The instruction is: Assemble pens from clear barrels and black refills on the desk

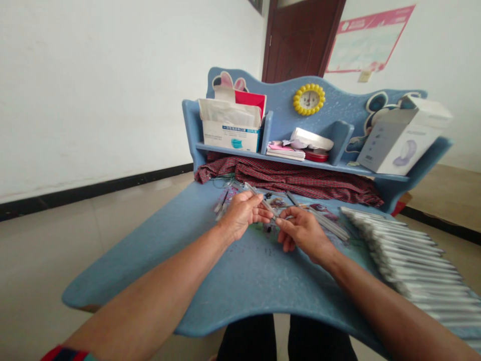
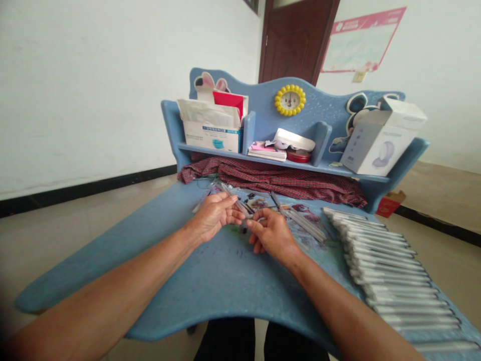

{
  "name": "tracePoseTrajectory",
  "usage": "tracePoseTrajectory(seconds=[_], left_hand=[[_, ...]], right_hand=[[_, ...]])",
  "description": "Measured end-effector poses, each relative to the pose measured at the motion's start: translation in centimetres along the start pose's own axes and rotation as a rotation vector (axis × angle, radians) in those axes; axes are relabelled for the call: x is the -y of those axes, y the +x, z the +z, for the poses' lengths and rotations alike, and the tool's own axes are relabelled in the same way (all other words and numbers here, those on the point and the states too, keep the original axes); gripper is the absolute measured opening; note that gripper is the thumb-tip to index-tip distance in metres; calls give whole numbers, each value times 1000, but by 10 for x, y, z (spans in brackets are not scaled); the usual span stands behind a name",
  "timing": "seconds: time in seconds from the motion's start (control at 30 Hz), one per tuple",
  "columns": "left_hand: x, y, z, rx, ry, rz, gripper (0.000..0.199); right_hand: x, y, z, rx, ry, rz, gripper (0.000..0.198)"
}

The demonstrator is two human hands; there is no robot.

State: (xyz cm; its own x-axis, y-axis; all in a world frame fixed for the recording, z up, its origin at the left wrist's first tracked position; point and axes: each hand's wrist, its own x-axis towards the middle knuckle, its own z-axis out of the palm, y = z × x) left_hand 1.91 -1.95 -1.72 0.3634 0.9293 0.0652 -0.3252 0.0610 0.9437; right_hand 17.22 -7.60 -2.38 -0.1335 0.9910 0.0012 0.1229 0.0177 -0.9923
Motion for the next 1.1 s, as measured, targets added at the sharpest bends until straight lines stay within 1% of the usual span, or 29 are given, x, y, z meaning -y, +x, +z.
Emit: tracePoseTrajectory(seconds=[0.03,0.17,0.3,0.37,0.47,0.6,0.77,0.9,1.1], left_hand=[[0,0,0,1,1,0,12],[-1,-1,1,3,16,-6,10],[-2,-2,3,-9,15,-14,10],[-2,-2,3,-1,16,-17,10],[-2,-1,3,4,14,-13,9],[-1,-1,2,10,5,-9,10],[0,-1,1,18,3,-5,11],[1,0,1,17,-9,-1,13],[0,0,0,75,-13,2,11]], right_hand=[[0,0,0,-2,7,-2,29],[0,0,0,41,38,84,30],[1,-1,1,6,14,21,24],[2,-2,1,18,50,52,22],[4,-2,2,51,86,117,25],[4,-2,1,32,97,77,24],[2,-2,-1,91,152,137,25],[1,-2,-1,63,133,91,25],[0,-2,-3,140,264,159,21]])
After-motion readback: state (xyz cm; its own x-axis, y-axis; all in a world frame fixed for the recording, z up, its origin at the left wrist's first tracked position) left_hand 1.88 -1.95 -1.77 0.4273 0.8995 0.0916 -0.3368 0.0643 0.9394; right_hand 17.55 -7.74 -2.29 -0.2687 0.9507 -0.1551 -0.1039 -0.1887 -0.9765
